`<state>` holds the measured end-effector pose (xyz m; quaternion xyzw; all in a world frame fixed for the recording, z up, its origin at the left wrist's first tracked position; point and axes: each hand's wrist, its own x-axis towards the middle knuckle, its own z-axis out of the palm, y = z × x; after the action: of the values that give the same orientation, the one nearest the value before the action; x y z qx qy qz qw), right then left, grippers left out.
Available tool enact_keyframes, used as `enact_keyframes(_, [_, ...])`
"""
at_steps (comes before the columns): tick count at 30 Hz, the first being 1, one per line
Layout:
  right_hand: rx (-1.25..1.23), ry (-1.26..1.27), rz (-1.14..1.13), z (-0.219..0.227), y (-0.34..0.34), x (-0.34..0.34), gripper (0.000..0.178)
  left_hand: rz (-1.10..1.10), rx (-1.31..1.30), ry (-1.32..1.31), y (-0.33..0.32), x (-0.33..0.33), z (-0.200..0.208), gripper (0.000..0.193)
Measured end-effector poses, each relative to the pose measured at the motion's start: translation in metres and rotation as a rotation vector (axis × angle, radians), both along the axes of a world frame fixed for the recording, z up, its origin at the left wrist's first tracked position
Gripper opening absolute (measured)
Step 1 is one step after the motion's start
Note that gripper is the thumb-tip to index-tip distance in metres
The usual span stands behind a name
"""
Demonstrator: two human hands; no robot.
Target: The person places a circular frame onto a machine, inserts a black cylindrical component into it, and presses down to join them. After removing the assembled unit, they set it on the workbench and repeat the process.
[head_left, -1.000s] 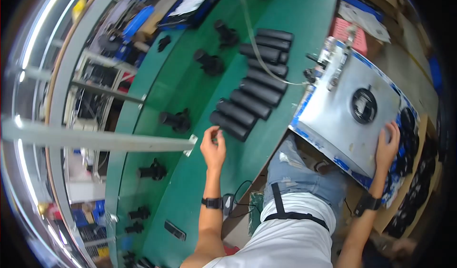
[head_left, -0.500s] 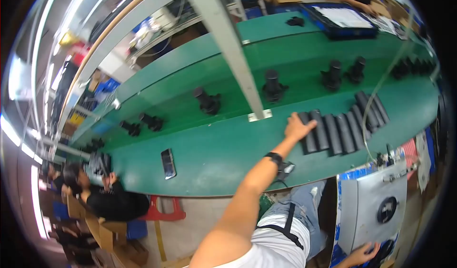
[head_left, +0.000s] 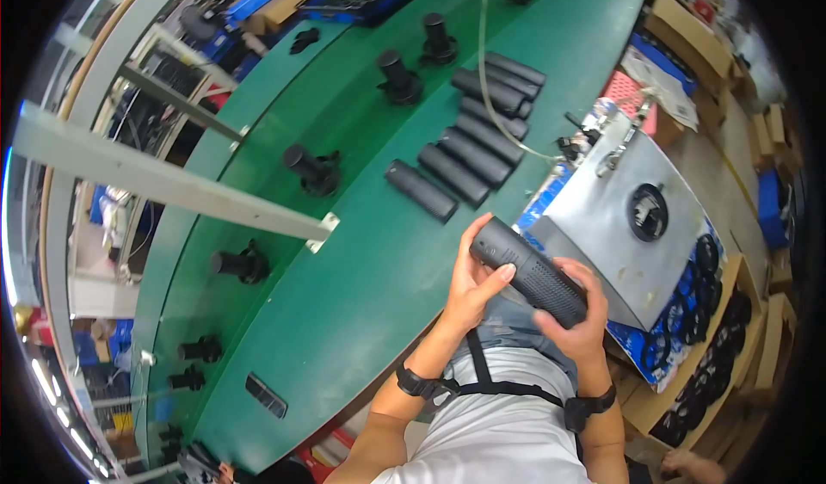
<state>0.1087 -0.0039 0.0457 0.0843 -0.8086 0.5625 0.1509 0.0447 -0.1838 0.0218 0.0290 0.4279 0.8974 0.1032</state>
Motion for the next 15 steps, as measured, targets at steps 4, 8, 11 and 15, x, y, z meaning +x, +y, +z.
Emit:
enact_keyframes(4, [0.116,0.003,-0.012,0.032,0.055,0.023,0.055,-0.428,-0.033,0.037,0.006,-0.026,0.014,0.079])
enact_keyframes(8, [-0.288,-0.193,-0.236,0.045,0.079,0.053,0.066,-0.707,-0.088,0.314,0.043,-0.027,0.036,0.071])
enact_keyframes(11, [-0.360,-0.207,-0.369,0.048,0.086,0.069,0.092,-0.703,-0.112,0.321,0.076,-0.026,0.024,0.049])
enact_keyframes(15, [-0.404,0.178,-0.345,0.030,0.092,0.062,0.090,-0.847,0.048,0.135,0.125,-0.015,0.014,0.039])
